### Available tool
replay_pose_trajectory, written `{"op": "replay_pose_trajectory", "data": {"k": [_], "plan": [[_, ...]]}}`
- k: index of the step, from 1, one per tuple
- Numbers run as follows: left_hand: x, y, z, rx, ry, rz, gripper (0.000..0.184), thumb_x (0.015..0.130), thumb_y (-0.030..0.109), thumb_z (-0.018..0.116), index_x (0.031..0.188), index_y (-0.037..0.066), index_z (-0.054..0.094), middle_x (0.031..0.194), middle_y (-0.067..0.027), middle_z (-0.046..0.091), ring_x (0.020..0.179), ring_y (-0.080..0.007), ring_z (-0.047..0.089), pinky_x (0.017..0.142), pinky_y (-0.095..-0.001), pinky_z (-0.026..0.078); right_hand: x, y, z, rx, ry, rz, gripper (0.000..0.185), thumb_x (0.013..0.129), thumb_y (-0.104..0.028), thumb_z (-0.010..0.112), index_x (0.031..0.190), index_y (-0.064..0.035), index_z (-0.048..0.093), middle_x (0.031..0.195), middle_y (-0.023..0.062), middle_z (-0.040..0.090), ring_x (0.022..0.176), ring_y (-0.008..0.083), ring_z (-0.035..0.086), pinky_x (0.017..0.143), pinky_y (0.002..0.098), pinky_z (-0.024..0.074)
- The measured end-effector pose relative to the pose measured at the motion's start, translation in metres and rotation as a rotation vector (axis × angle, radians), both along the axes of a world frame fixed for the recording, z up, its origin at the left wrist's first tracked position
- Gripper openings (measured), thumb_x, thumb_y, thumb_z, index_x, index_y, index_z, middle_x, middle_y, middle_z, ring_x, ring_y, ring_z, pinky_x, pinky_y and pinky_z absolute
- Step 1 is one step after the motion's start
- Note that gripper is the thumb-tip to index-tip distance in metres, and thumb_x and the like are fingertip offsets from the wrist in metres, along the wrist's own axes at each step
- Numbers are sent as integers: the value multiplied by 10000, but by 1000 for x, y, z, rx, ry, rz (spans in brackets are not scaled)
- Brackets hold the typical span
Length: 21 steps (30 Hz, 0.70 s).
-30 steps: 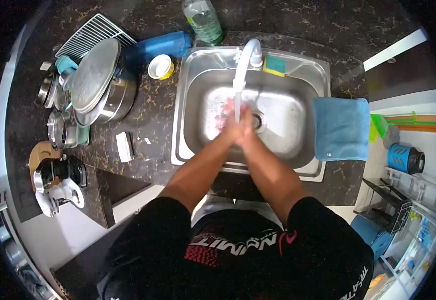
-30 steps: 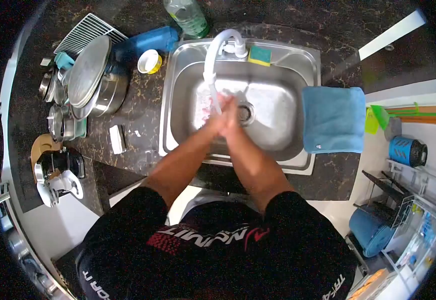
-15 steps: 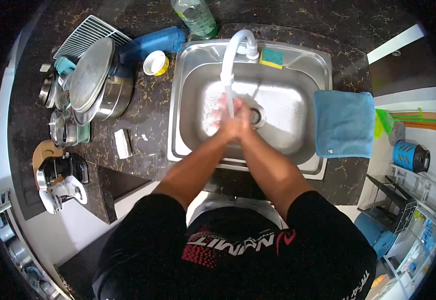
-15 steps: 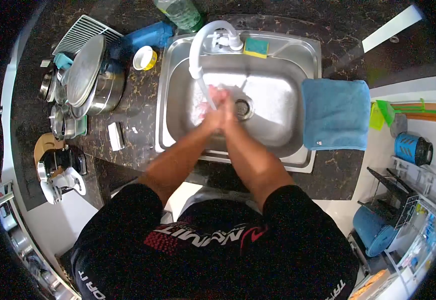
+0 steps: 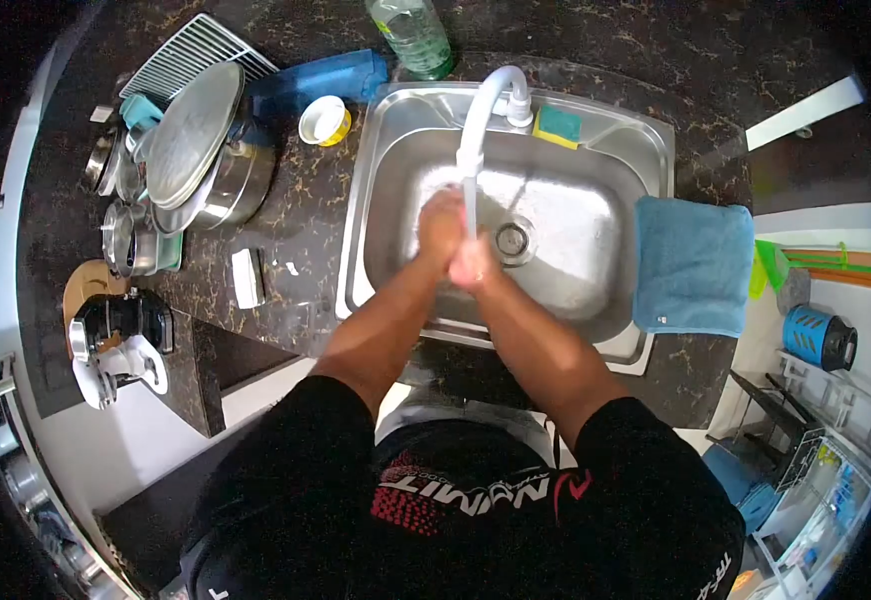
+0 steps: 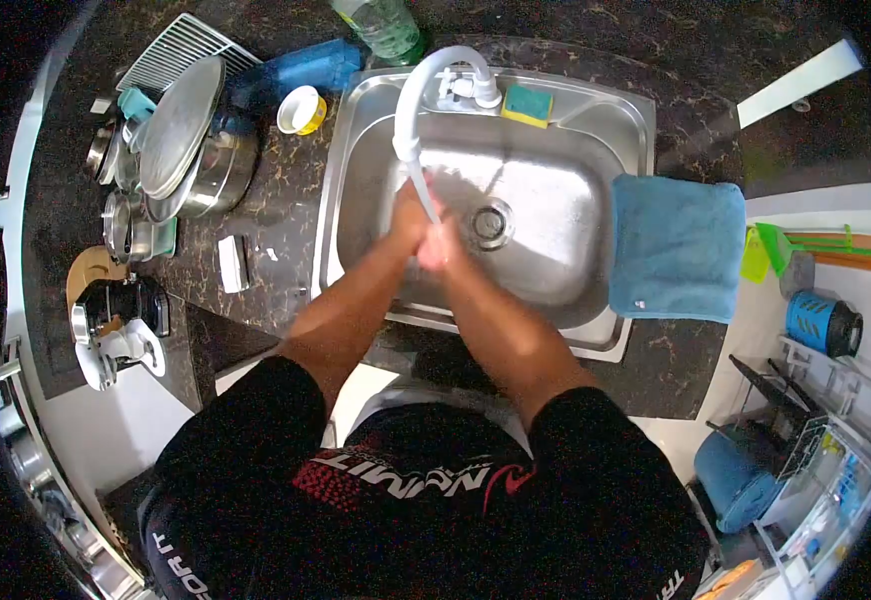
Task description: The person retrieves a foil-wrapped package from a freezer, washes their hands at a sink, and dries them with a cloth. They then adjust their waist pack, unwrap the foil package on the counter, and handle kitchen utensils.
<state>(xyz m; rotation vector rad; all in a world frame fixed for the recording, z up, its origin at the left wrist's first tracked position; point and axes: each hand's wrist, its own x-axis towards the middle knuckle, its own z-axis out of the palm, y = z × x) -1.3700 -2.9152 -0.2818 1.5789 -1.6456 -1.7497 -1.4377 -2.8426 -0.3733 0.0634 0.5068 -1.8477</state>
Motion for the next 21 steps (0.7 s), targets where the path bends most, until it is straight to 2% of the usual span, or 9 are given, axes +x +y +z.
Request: {"op": "replay_pose_trajectory", "data": {"k": [4,9,14,15,19,20,21], "plan": [[21,10,-22,-165,-99,-160,692,1028,481,480,1596,96,391,1589,-232,432,1389,-356,493,1084,-447,453,16,-4,-7,2,-95,93,576,1044,-459,548,1538,-170,488,1453,58,605,1178,204,623,882,387,544],[7,12,-29,-381,-176,-386,772,991,544,504,1600,86,384,1651,-238,345,1480,-391,404,1154,-481,413,7,-8,-9,-2,-167,180,568,1036,-441,557,1544,-195,490,1449,53,614,1205,220,614,956,438,536],[-4,13,-12,-284,-251,-148,745,999,541,492,1574,75,414,1596,-257,415,1440,-412,448,1132,-503,427,20,8,65,116,-215,153,562,1038,-450,553,1545,-215,487,1458,63,607,1205,226,613,957,422,539],[-17,19,-18,-287,-235,-143,745,999,541,492,1574,75,414,1596,-257,415,1440,-412,448,1132,-503,427,10,7,65,116,-199,155,562,1038,-450,553,1545,-215,487,1458,63,607,1205,226,613,957,422,539],[-38,72,-40,-679,-598,-192,703,1014,527,472,1542,63,445,1540,-252,471,1367,-422,497,1125,-501,415,-7,9,59,-138,-198,88,551,1028,-445,562,1526,-217,497,1456,62,611,1156,232,640,961,418,541],[-31,65,-37,-673,-600,-188,703,1014,527,472,1542,63,445,1540,-252,471,1367,-422,497,1125,-501,415,-4,11,62,-133,-200,93,551,1028,-445,562,1526,-217,497,1456,62,611,1156,232,640,961,418,541],[-19,49,-28,-522,-477,-169,689,1018,519,467,1531,60,452,1519,-252,484,1352,-424,505,1118,-502,416,0,15,70,-69,-269,121,541,1025,-443,564,1511,-213,511,1451,63,616,1145,240,644,957,422,541]]}}
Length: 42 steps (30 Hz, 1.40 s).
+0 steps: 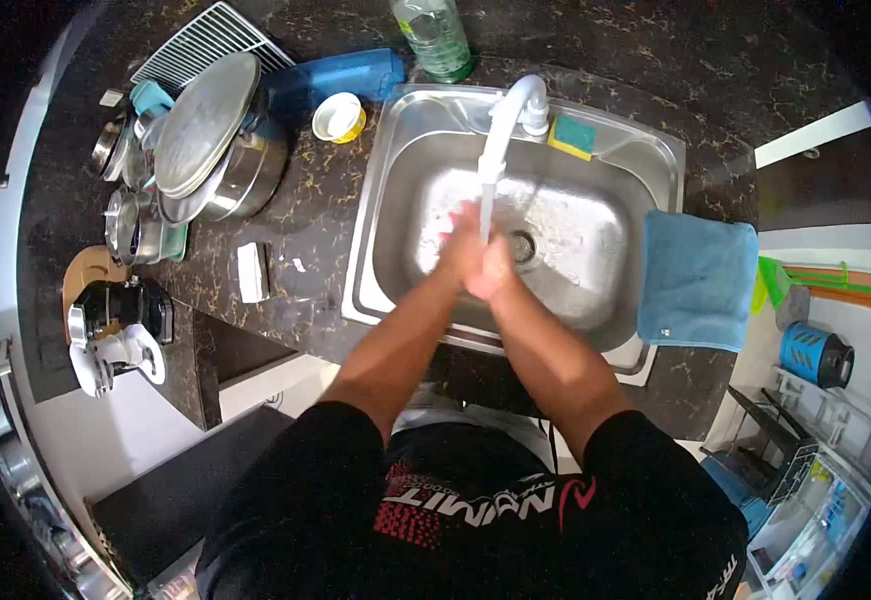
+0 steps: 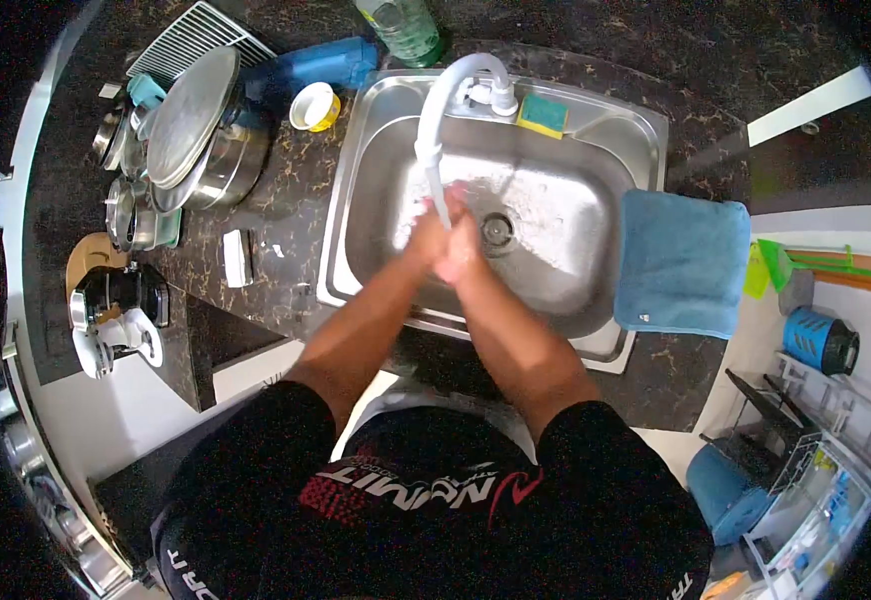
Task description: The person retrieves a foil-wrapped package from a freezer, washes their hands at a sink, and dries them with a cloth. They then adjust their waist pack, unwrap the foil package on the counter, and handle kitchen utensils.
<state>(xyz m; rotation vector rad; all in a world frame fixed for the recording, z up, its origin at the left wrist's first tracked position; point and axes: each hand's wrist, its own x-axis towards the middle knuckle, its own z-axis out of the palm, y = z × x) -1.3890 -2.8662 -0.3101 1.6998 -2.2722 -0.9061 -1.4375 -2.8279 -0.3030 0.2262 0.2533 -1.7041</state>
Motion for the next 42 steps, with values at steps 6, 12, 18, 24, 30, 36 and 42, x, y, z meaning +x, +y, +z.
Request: {"op": "replay_pose_trajectory", "data": {"k": [6,12,18,24,30,36,42], "plan": [[4,-6,46,309,340,22,635,1032,485,453,1490,46,475,1446,-244,531,1300,-428,532,1079,-511,431,0,-10,-45,143,102,-8,542,1026,-500,539,1441,-153,565,1369,63,658,1078,252,663,897,399,536],[-7,13,31,-29,331,20,615,1031,473,461,1465,38,484,1396,-238,555,1280,-429,545,1031,-513,461,-21,-11,-54,-137,72,87,465,1036,-429,495,1411,-177,607,1388,68,653,1121,284,657,885,431,540],[8,-27,47,290,196,-228,615,1016,446,469,1467,28,471,1420,-219,546,1270,-419,561,1044,-500,451,-8,-4,25,136,106,81,485,1050,-451,530,1389,-108,579,1300,65,685,1037,249,669,839,332,539],[-26,28,-7,-578,-214,-117,687,1026,508,495,1573,96,439,1414,-263,595,1291,-385,584,1082,-481,439,13,-19,6,355,418,-401,548,1015,-501,551,1400,-111,572,1312,96,671,1080,289,653,875,370,534],[7,-5,3,165,298,-4,697,1010,563,424,1456,32,497,1421,-263,552,1318,-470,532,1085,-525,426,22,-26,-45,118,382,-434,571,1049,-520,484,1362,-49,563,1317,200,639,1110,330,637,898,426,547],[24,-30,54,391,383,-227,380,1014,401,572,1127,47,647,1009,-138,708,813,-291,668,732,-424,527,-6,-15,-75,85,388,245,537,1076,-483,465,1302,-7,563,1268,263,631,1052,344,649,878,453,565],[52,-59,16,1261,709,159,329,998,387,605,926,73,675,855,-82,704,607,-185,610,508,-365,469,-5,-10,-1,409,517,637,354,1040,-338,581,1177,-20,655,1033,182,671,807,272,637,749,374,537]]}}
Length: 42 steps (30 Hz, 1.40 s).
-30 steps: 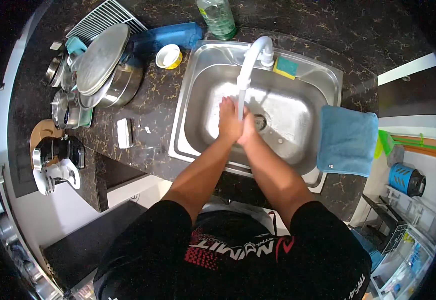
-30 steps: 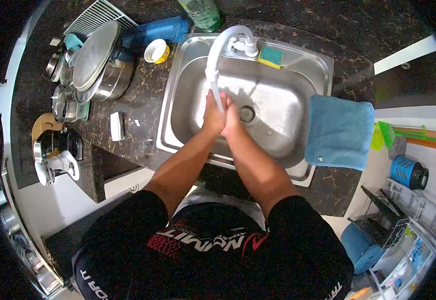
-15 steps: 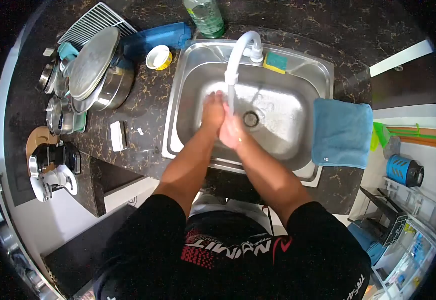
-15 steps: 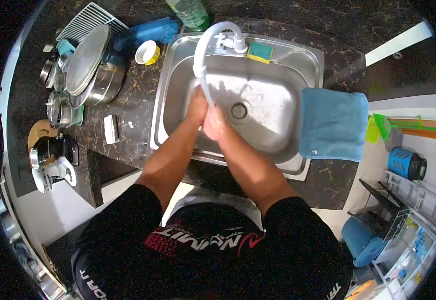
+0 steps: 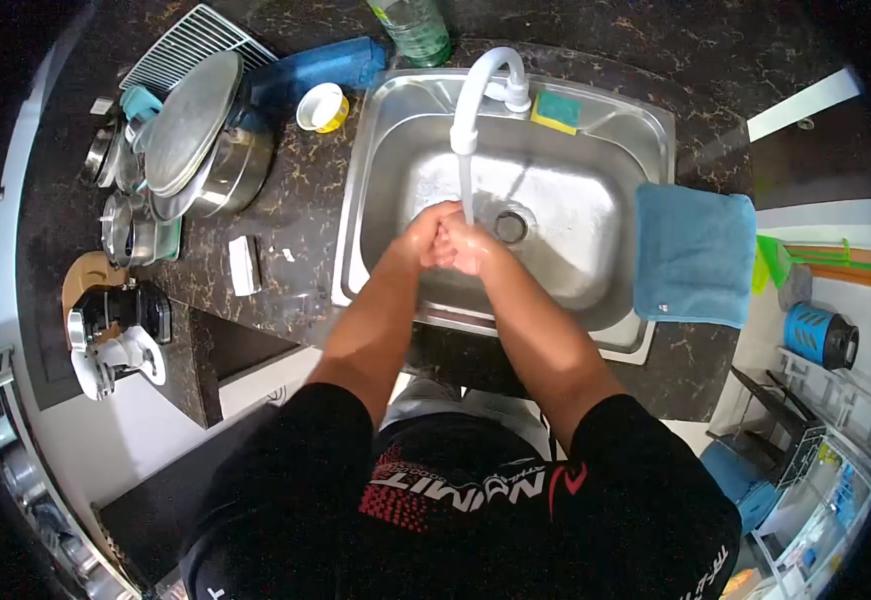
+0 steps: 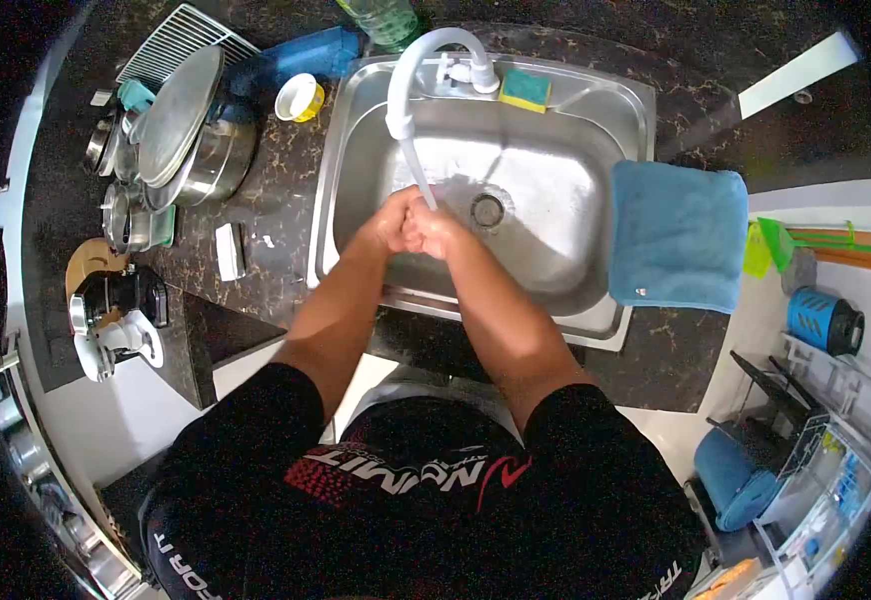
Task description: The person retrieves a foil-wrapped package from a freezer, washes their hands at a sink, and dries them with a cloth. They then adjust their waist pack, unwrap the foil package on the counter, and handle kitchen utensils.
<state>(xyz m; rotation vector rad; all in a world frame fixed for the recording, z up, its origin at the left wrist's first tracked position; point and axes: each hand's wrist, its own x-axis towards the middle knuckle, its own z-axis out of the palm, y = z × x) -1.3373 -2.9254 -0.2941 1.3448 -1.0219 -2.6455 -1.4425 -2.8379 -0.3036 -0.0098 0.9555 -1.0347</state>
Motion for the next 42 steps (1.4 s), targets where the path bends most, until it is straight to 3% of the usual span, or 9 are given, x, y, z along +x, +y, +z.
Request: {"op": "replay_pose_trajectory", "data": {"k": [2,6,12,16,21,26,31,36,42], "plan": [[-8,19,-8,87,84,119,322,999,378,608,887,83,674,827,-67,702,577,-164,598,475,-352,449,0,6,3,54,70,-115,311,1025,-305,615,1149,-28,684,972,152,682,750,251,626,716,348,524],[-66,85,19,-99,-193,733,375,1028,410,600,1038,54,718,890,-96,686,725,-196,627,625,-346,511,-12,-2,-21,-67,273,-486,478,1037,-240,605,1450,-13,521,1274,191,628,1086,273,634,941,382,515],[-48,62,8,-518,-517,379,438,1035,427,610,1207,33,694,1071,-136,693,902,-226,645,728,-340,528,9,15,17,-226,701,-323,525,1040,-263,609,1505,-55,485,1382,161,585,1181,245,606,1000,317,469],[-63,81,36,-225,-192,624,474,1045,412,614,1324,28,625,1241,-137,666,1008,-233,636,772,-336,530,-9,-12,-92,-118,379,-322,463,1067,-331,550,1463,-93,518,1031,73,667,989,190,632,932,372,477],[-61,84,-67,-763,77,1186,556,1055,407,604,1457,28,543,1296,-148,657,1031,-237,637,814,-326,538,43,16,21,-255,480,-378,415,1073,-417,510,1318,-95,598,1019,65,651,956,187,618,888,349,480],[-57,71,3,-348,-44,459,660,1082,432,532,1596,42,395,1385,-179,618,1089,-235,636,866,-318,545,-4,36,59,-74,162,-399,457,1064,-466,522,1292,-84,627,1103,83,659,1003,183,608,896,337,477],[-43,48,-85,-464,287,451,355,1064,237,568,1380,77,598,1159,-125,667,907,-225,655,796,-339,540,-17,48,25,-102,293,-194,552,1071,-548,493,1299,-76,662,1175,78,650,1109,209,600,1000,326,478],[-67,62,-59,55,394,469,270,1083,243,525,1227,49,646,1090,-98,668,889,-216,628,833,-368,525,-26,37,68,-51,748,-187,553,1055,-502,541,1342,-39,635,1144,75,692,1037,202,638,936,302,513],[-58,50,-34,135,426,380,248,1037,236,579,1192,62,664,1009,-71,659,845,-189,616,761,-324,502,-4,25,77,-220,881,-225,508,1024,-452,591,1282,-26,684,1142,113,715,972,230,662,873,336,540]]}}
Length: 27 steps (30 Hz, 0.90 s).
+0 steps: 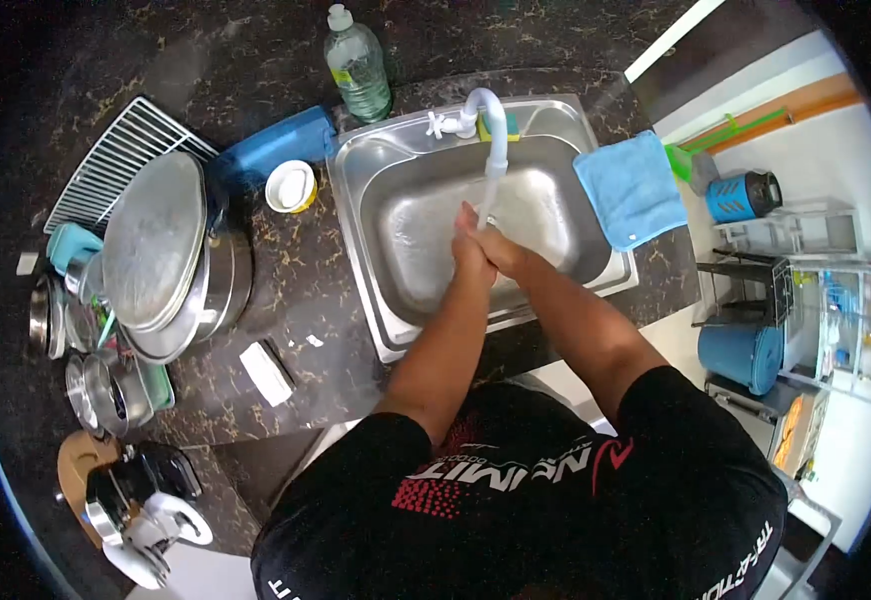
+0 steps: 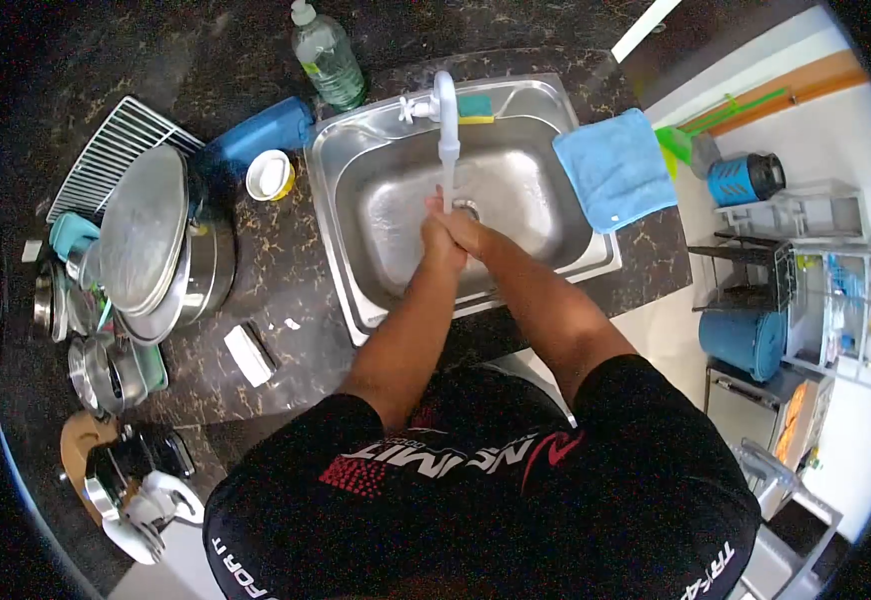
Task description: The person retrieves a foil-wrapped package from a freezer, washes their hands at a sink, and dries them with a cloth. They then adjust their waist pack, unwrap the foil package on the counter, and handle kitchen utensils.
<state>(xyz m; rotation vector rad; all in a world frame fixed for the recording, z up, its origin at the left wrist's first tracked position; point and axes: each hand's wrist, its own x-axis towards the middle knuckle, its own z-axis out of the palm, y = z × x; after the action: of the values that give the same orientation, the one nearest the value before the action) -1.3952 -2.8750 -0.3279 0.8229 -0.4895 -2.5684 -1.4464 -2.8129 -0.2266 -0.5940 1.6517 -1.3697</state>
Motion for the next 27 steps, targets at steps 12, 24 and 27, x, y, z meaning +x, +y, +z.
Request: {"op": "replay_pose_trajectory", "data": {"k": [12,24,27], "plan": [[17,-6,23,-36,-37,-129,189,953,210,663,1093,84,679,854,-27,634,747,-140,578,623,-253,458,-15,-6,-15,383,170,-254,469,1001,-334,597,1317,7,659,1105,153,711,910,258,666,809,373,554],[-33,-112,56,-885,-337,40,255,953,279,671,1073,54,677,861,-66,649,737,-184,579,697,-331,499,-38,47,-4,206,1631,429,313,988,-272,546,905,-47,747,1029,130,726,882,279,679,813,404,548],[-65,-171,102,-1073,-331,-219,463,908,416,758,1186,45,747,884,-72,708,788,-220,629,733,-363,525,-34,51,54,401,1018,152,356,1007,-293,503,962,-51,761,1054,117,737,964,271,681,888,392,534]]}}
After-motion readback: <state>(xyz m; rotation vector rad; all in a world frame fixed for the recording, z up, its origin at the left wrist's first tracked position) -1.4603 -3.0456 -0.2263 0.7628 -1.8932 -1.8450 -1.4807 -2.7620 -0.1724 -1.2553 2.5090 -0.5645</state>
